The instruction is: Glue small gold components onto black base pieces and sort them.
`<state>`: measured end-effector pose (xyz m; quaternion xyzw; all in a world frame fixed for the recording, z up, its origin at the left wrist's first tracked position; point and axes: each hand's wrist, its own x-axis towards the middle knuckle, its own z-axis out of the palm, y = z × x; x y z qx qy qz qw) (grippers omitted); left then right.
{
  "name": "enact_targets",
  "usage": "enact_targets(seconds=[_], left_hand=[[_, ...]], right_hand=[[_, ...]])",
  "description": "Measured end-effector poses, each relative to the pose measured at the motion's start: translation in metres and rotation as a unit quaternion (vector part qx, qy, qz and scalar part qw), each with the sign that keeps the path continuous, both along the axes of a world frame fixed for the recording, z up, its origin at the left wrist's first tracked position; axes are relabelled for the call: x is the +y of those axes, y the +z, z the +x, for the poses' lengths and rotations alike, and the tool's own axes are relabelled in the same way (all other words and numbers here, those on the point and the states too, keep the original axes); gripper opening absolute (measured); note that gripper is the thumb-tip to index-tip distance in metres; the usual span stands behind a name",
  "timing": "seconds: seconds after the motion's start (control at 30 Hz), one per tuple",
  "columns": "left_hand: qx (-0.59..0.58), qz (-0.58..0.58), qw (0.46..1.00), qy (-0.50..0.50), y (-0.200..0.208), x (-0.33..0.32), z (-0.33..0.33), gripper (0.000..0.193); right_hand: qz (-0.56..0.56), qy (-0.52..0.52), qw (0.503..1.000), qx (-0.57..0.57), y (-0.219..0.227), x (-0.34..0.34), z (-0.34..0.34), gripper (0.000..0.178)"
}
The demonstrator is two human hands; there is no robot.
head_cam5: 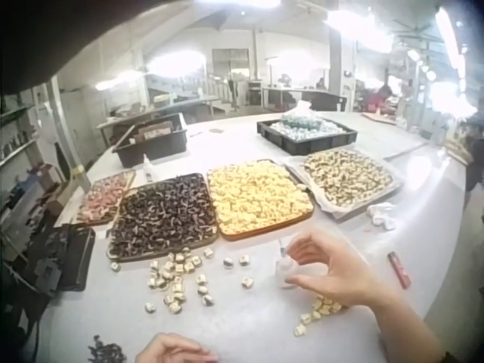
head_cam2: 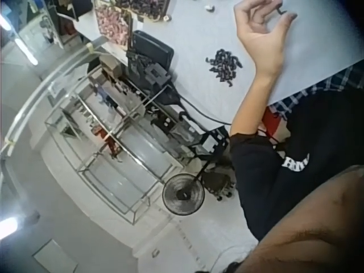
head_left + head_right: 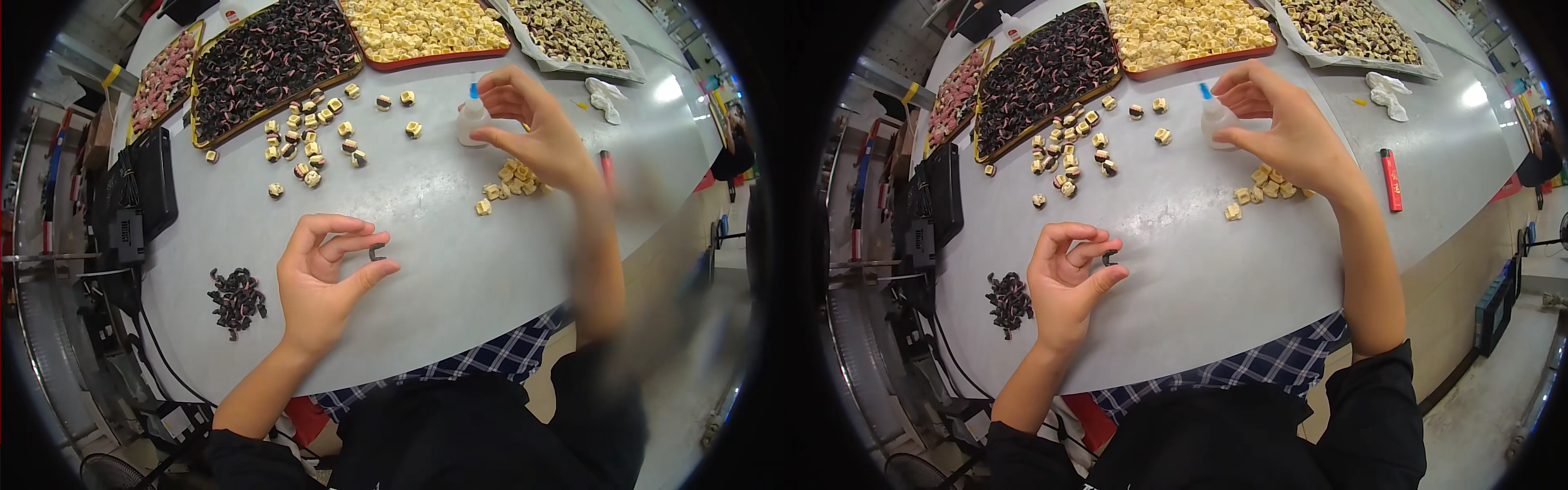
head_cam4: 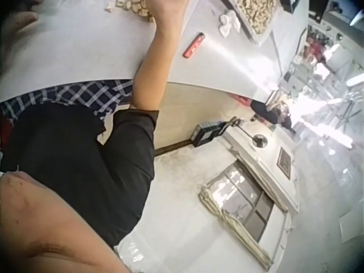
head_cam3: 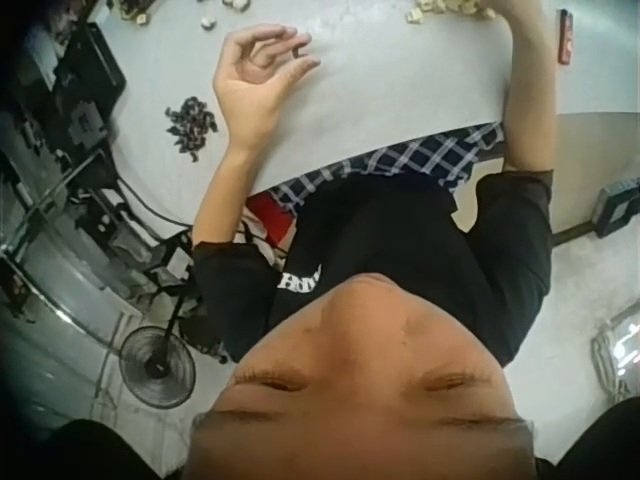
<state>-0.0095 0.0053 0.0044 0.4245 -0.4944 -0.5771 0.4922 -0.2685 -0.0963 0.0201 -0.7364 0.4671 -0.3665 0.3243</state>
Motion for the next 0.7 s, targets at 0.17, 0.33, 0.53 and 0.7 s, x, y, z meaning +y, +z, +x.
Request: enact_targets(seconds=[0.17,0.33,0.53,0.7], left_hand=[[-0.008,-0.007,1.0,0.01,0.0,0.0,0.0,0.041],[-0.018,-0.025,0.999,0.012,-0.002,-0.001,0.0,0.04],[-0.048,-0.073,0.996,0.008,0.0,-0.001,-0.001,0.038],[-0.038,-0.077,0.996,0.013,-0.003,-0.001,-0.002,0.038]], right_hand=[[-0.18,-0.01,0.974,0.134,0.034,0.012,-0.019,0.045],[0.03,0.165,0.966,0.199,0.039,0.033,-0.005,0.041],[0.035,0.151,0.94,0.305,0.023,0.037,0.013,0.027],[0.024,0.129,0.953,0.272,0.027,0.039,0.016,0.017]])
